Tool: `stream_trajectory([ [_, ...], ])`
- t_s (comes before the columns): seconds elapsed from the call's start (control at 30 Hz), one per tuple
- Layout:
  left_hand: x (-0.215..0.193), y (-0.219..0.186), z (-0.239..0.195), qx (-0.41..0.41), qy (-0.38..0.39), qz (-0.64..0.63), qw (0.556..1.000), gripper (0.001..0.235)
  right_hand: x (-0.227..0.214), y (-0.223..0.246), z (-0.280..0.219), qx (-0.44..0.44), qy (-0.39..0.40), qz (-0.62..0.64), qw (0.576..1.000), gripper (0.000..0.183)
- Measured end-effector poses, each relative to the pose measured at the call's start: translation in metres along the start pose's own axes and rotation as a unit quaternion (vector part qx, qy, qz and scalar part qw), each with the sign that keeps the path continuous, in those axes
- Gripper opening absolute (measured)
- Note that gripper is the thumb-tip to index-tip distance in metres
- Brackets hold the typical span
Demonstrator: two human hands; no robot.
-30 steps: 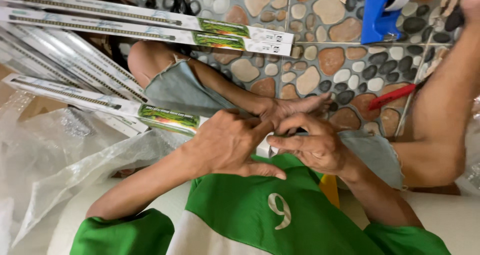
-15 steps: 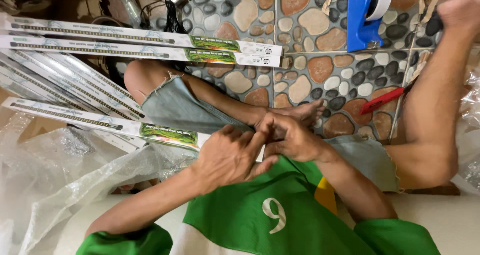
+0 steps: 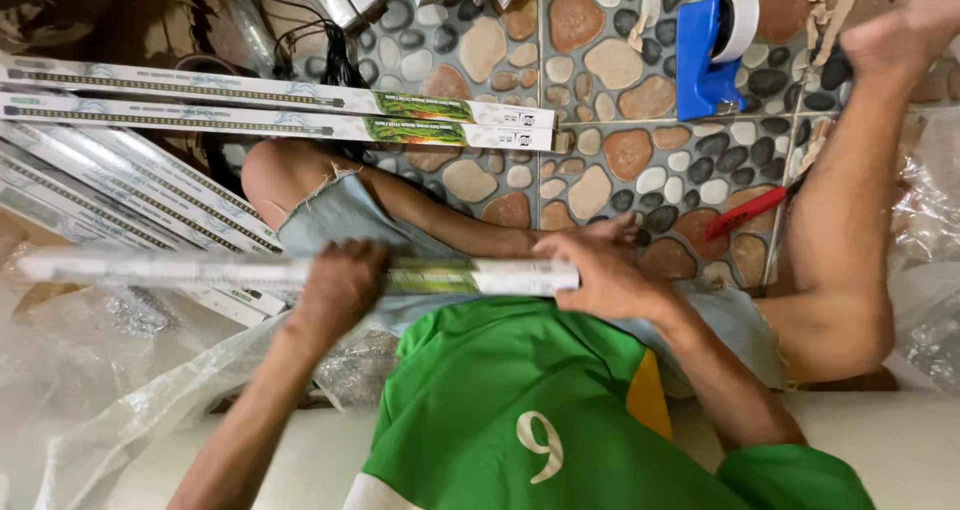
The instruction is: The person sits on the floor and wraps LED strip light boxes with bubble wrap. They pull bubble wrap from a roll, wrap it around the box, and secure it with tape. The person repeats this process for multiple boxes, stacking the wrapped items nearby.
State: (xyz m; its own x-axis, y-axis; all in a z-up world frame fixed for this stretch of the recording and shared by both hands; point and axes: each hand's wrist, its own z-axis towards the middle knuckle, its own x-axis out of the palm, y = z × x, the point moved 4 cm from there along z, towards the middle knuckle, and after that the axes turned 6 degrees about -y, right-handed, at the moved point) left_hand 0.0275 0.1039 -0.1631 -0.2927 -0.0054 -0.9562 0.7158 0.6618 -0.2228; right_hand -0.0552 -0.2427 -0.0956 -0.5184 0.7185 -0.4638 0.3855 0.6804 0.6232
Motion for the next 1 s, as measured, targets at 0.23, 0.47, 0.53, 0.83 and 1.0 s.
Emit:
stream_trajectory([
  [0.23,-0.094,-0.11,0.045,0.083,-0.104,0.012,0.991,0.038,0.079,-0.1,-0.02,-0.062,-0.102,-0.036,0.992,0.047],
  [0.47,-0.099,-0.055,0.106,-0.026,-0.421,-0.02,0.906,0.04,-0.004,0.021,0.05,-0.046,-0.348,-0.016,0.936,0.061],
  [0.53,-0.084,-0.031,0.113,-0.057,-0.401,-0.064,0.912,0.043,-0.039,0.077,0.09,-0.056,-0.347,0.017,0.936,0.062],
  [0.83,-0.049,0.071,0.113,-0.19,-0.319,-0.031,0.928,0.031,-0.072,0.113,0.201,-0.244,-0.404,-0.001,0.882,0.072],
  [1.0,-0.067,0.177,0.182,-0.279,-0.404,-0.128,0.862,0.027,-0.013,0.051,0.139,-0.274,-0.402,0.056,0.872,0.027],
])
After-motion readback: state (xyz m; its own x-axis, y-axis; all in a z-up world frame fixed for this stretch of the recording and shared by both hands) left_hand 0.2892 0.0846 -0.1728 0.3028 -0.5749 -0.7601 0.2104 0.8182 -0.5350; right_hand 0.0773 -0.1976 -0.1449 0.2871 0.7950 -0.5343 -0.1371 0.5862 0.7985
